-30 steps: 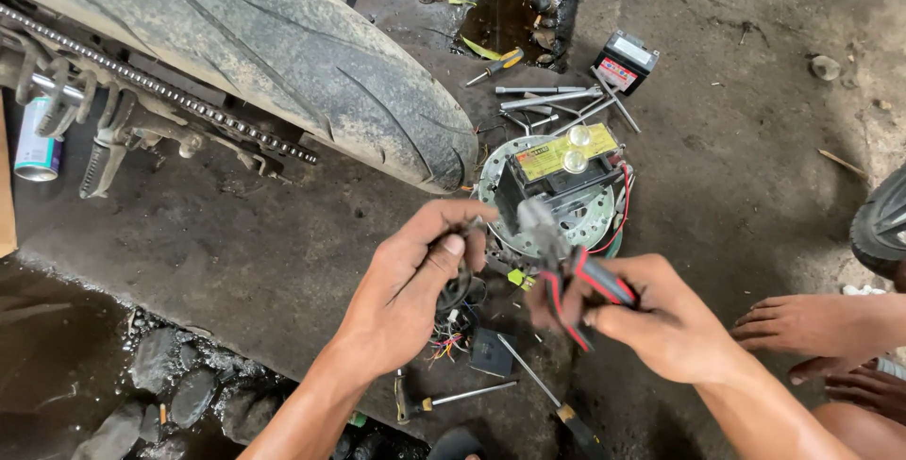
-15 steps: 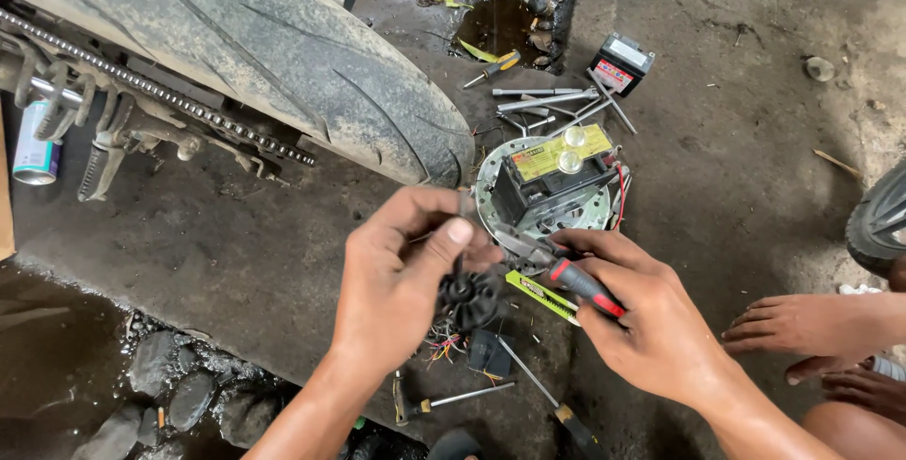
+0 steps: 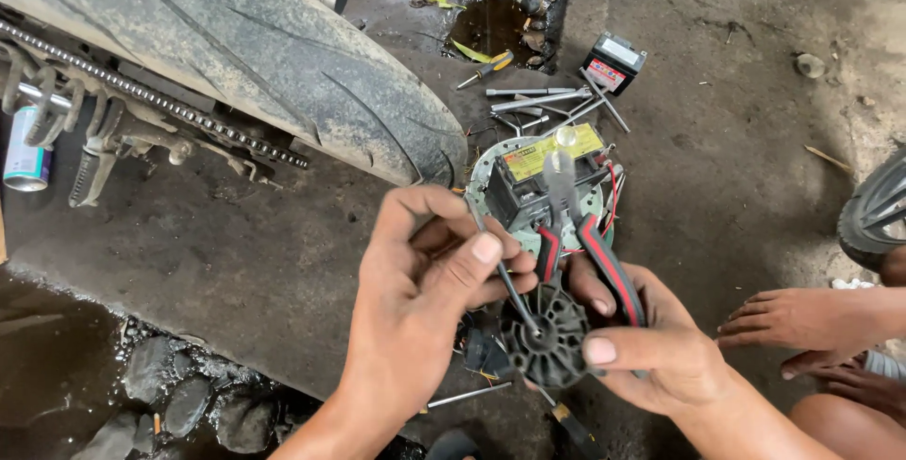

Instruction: Repairing and testing the electrical wiring of a motorcycle headlight assembly using pliers

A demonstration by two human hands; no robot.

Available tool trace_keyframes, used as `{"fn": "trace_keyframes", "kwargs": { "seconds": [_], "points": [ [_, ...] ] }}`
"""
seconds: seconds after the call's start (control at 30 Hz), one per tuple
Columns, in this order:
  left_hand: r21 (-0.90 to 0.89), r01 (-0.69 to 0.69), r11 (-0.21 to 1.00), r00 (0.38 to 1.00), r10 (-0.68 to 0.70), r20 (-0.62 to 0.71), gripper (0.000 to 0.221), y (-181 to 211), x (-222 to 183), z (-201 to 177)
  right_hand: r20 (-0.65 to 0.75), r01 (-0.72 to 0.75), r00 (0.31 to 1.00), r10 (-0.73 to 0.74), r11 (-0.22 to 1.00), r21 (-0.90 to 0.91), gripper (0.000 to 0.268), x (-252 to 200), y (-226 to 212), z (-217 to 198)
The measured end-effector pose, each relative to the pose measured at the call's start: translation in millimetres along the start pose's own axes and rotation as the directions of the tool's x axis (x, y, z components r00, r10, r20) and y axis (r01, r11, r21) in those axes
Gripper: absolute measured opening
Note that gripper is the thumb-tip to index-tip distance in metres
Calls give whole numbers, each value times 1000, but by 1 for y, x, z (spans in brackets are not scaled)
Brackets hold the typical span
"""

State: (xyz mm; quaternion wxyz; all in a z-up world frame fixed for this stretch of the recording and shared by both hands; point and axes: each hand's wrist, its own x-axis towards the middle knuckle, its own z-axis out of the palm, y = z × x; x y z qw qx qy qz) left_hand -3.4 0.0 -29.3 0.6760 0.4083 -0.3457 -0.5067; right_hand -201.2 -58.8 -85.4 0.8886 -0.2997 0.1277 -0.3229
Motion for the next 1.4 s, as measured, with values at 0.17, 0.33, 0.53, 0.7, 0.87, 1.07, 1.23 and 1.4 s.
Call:
{"fn": "trace_keyframes", "kwargs": {
  "seconds": [0.17,0.33,0.53,0.7,0.87,1.07,1.23,1.4],
  "points": [
    [429,-229,874,972,185,143,24,16,0,1,46,-33,999,30,997,75,38,-1,-7,9],
    [792,-524,313,840,343,421,28,30,-3,1,-10,33,999,-32,999,32,37,-5,-11,8],
    [607,-775,175,632,210,746,11,44,-5,6,31,-68,997,64,987,149,42,-15,-10,-6],
    [603,-758,250,645,145,750,6,47,-8,13,5,-29,1000,28,989,146,42,-21,-8,-15],
    [617,-738,274,664,127,737,4,50,-10,15,43,13,999,-15,998,64,48,-18,-13,0],
    [596,-754,274,649,177,740,3,45,-8,11,59,108,993,-107,994,-20,46,-18,-12,9],
    [584,-764,274,640,203,741,4,43,-6,10,111,180,980,-165,972,-150,47,-17,-14,12],
    [579,-757,302,644,198,739,9,40,-5,9,71,125,990,-118,986,-110,53,-15,-9,6]
  ]
}}
